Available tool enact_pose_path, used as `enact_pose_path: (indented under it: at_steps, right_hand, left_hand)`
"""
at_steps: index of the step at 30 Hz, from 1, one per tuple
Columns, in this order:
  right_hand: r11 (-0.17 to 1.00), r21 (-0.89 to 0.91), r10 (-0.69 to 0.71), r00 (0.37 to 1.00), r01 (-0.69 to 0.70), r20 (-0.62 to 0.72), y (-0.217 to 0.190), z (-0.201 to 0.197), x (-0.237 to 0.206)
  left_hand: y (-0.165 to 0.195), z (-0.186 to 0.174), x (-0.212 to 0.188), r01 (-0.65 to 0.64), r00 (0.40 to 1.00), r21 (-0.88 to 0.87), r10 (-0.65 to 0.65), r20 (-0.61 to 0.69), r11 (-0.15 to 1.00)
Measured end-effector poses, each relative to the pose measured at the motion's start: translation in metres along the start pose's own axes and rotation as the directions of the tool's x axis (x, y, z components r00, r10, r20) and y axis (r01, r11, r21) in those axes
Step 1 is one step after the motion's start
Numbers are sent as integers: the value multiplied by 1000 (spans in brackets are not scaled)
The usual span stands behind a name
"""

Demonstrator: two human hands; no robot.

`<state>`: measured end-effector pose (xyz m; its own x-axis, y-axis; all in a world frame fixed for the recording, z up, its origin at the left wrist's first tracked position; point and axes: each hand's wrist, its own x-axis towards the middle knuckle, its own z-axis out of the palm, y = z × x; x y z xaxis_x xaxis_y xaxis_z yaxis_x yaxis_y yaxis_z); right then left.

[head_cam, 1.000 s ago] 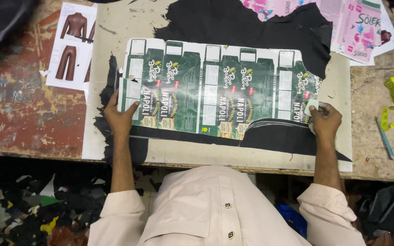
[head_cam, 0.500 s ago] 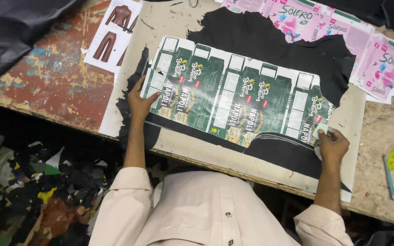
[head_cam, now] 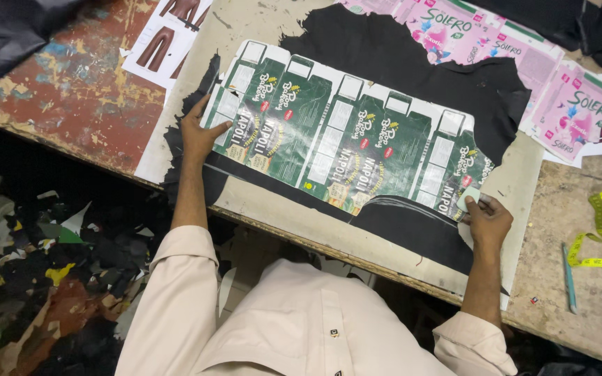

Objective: The person places a cardboard pattern on a black fabric sheet, traces the outline with chalk, measures with a tape measure, and cuts the fabric along the marked lines using a rotary cutter. The cut fabric piece is then set aside.

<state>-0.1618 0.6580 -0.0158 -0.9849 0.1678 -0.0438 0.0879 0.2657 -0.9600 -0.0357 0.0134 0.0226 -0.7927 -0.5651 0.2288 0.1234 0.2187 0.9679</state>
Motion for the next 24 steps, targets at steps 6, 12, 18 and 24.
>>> enact_pose_path:
  at_steps: [6, 12, 18, 24]
  right_hand:
    - [1000, 4, -31, 1000, 31, -7, -4, 0, -7]
    - [1000, 15, -6, 1000, 6, 21, -17, -3, -8]
    - [1000, -21, 4, 1000, -4, -1, -23, -4, -9]
    - [999, -52, -13, 1000, 13, -11, -15, -2, -5]
  left_hand:
    - [6, 7, -2, -50, 998, -20, 50, 22, 999]
    - [6, 10, -5, -17, 1000, -52, 18, 16, 999]
    - [11, 14, -6, 11, 1000, -73, -10, 13, 997]
    - [18, 14, -6, 92, 995, 14, -92, -28, 996]
